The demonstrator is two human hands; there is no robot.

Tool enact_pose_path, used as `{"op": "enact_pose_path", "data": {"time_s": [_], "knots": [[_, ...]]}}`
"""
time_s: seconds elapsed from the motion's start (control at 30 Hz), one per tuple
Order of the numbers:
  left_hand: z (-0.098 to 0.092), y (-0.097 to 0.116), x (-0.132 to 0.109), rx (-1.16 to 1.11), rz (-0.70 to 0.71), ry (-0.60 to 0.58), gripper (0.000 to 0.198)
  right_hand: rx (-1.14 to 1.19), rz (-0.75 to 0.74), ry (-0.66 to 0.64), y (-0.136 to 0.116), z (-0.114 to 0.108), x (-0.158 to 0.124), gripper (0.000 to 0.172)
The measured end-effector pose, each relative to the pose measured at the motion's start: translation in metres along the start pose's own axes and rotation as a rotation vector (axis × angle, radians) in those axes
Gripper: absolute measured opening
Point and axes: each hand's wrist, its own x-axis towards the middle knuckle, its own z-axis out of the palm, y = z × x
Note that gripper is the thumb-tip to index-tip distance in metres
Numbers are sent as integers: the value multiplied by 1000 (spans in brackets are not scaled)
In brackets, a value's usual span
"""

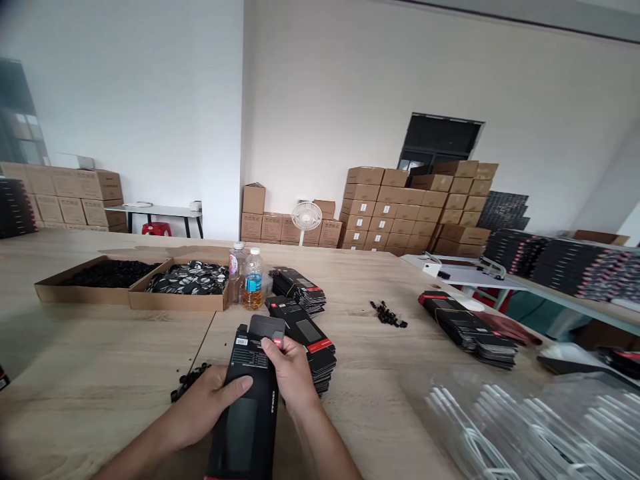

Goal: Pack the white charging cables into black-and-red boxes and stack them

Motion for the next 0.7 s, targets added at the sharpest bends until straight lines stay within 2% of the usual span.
{"op": "enact_pose_path", "data": {"time_s": [0.07,0.17,0.23,0.3,0.43,0.53,0.63,0.7], "knots": [[-8,-4,6,-109,-45,86,41,-43,44,-35,3,7,-4,40],[-22,-8,14,-331,-60,358,42,-80,129,-171,12,23,-13,42],[-30,-7,17,-450,-54,450,39,-73,109,-179,18,31,-17,39],[-32,-6,16,-485,-52,409,38,-40,81,-146,22,34,-19,39],[-24,-7,11,-335,-59,218,38,36,132,-78,24,26,-13,42],[-18,-8,8,-179,-96,109,40,66,33,47,21,19,-6,41],[-19,-5,9,-116,-88,110,43,116,2,34,21,15,-2,50],[-24,-4,10,-124,-80,202,56,121,53,-9,23,15,-3,55]]}}
